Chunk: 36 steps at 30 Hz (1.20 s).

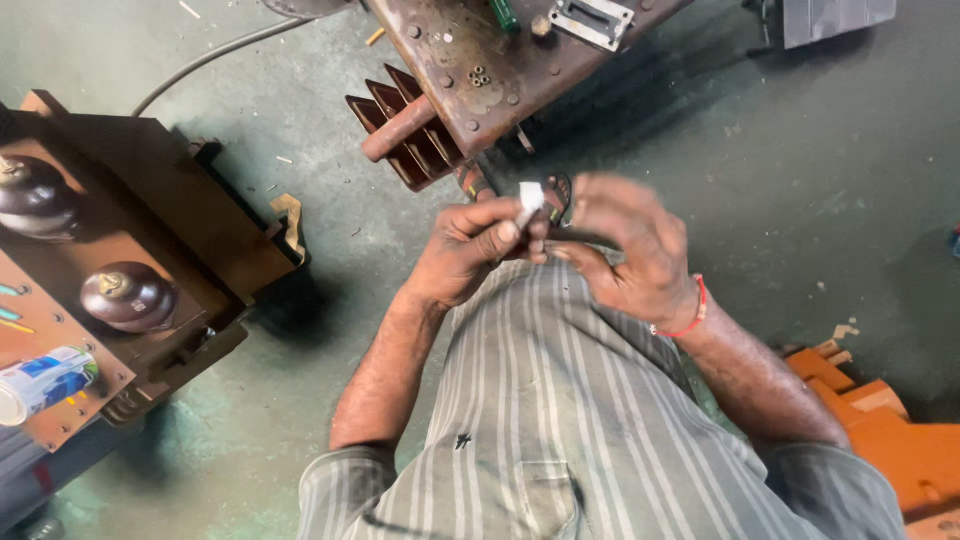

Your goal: The person uses a screwdriver to adjust a bolt on a cylindrical electrical component, then applies a white compound with a brush to the interior of the component. They also handle a small metal bracket and a wooden block, placing them near the equipment.

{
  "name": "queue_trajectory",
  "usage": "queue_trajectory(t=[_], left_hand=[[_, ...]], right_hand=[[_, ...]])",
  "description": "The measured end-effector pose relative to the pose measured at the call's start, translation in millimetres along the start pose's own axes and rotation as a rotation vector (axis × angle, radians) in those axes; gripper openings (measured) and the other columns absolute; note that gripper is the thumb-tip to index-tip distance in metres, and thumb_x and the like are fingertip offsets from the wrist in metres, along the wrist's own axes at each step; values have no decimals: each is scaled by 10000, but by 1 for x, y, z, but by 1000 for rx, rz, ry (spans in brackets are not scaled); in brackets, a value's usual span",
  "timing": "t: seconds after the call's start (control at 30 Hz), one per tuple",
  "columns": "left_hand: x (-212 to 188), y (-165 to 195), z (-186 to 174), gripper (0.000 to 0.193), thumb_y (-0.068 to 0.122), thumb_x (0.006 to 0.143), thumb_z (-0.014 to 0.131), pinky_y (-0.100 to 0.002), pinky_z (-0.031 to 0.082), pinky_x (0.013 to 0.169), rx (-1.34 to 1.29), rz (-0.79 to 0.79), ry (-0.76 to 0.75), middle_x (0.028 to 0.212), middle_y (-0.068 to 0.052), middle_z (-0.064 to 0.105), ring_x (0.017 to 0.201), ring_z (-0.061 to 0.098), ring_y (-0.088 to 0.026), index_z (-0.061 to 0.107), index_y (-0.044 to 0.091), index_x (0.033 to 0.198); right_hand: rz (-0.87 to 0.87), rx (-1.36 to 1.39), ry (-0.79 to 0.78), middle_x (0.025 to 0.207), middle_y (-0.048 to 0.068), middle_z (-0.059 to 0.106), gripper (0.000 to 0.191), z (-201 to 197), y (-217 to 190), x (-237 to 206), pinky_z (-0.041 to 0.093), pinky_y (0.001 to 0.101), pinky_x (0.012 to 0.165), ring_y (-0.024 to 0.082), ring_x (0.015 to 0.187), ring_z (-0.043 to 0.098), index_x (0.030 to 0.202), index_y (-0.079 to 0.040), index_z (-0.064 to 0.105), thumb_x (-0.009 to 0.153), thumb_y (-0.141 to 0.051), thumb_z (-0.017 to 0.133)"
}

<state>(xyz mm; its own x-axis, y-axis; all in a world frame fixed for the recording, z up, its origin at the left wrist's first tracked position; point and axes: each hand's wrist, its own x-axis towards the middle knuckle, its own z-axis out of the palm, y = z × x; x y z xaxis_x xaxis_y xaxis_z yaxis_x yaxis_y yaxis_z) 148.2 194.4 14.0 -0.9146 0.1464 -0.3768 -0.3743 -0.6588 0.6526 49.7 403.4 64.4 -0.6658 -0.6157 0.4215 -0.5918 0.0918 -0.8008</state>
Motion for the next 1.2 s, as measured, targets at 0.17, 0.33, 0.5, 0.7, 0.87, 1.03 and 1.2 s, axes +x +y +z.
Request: queue_trajectory(t=[0.17,0.33,0.5,0.7,0.87,1.03,1.2], left_hand=[[5,-7,-3,377,153,984,721,-329,601,902,304,-35,-126,1172,-115,709,987,699,-191,669,-60,1290],[7,-5,1,366,174,994,723,-386,617,933,145,-42,-87,1156,-143,724,1005,718,-233,686,-56,1276],[12,-15,10,361,182,1014,699,-438,565,1061,-271,12,-17,1280,-157,676,1188,672,-263,649,-32,1301],[28,-30,0,424,294,1070,614,-500,539,1070,-450,152,86,1229,-167,681,1160,668,-312,599,-31,1343],[41,-22,-20,398,306,1127,583,-498,522,1124,-528,332,131,1232,-119,676,1201,661,-284,570,5,1388],[47,-11,-35,413,330,1093,577,-499,520,1112,-530,413,194,1247,-116,696,1201,668,-287,557,33,1379],[42,-20,-38,379,321,1085,596,-503,499,1132,-381,416,244,1254,-133,697,1226,662,-309,575,59,1358]], right_hand=[[189,184,-291,1068,184,686,400,-22,13,15,577,417,833,292,930,665,1155,89,651,779,17,767],[33,166,-137,1015,74,696,174,-23,20,9,591,405,1003,235,945,691,1021,-50,708,885,35,776],[-149,34,-91,949,64,675,184,-7,16,1,540,503,1105,258,881,683,965,-49,686,834,10,801],[-125,-10,-201,912,79,663,201,1,15,-23,495,559,1128,264,852,680,923,-43,678,760,45,753],[-64,28,-312,923,81,669,189,-18,38,-56,504,548,1133,267,894,692,920,-35,664,752,20,731],[217,-12,-239,990,87,699,147,-38,95,-96,562,441,987,279,956,705,975,-75,677,866,-8,749],[633,-903,-257,1120,184,670,700,-45,159,-134,455,601,964,362,1039,634,1417,-13,595,747,-34,797]])
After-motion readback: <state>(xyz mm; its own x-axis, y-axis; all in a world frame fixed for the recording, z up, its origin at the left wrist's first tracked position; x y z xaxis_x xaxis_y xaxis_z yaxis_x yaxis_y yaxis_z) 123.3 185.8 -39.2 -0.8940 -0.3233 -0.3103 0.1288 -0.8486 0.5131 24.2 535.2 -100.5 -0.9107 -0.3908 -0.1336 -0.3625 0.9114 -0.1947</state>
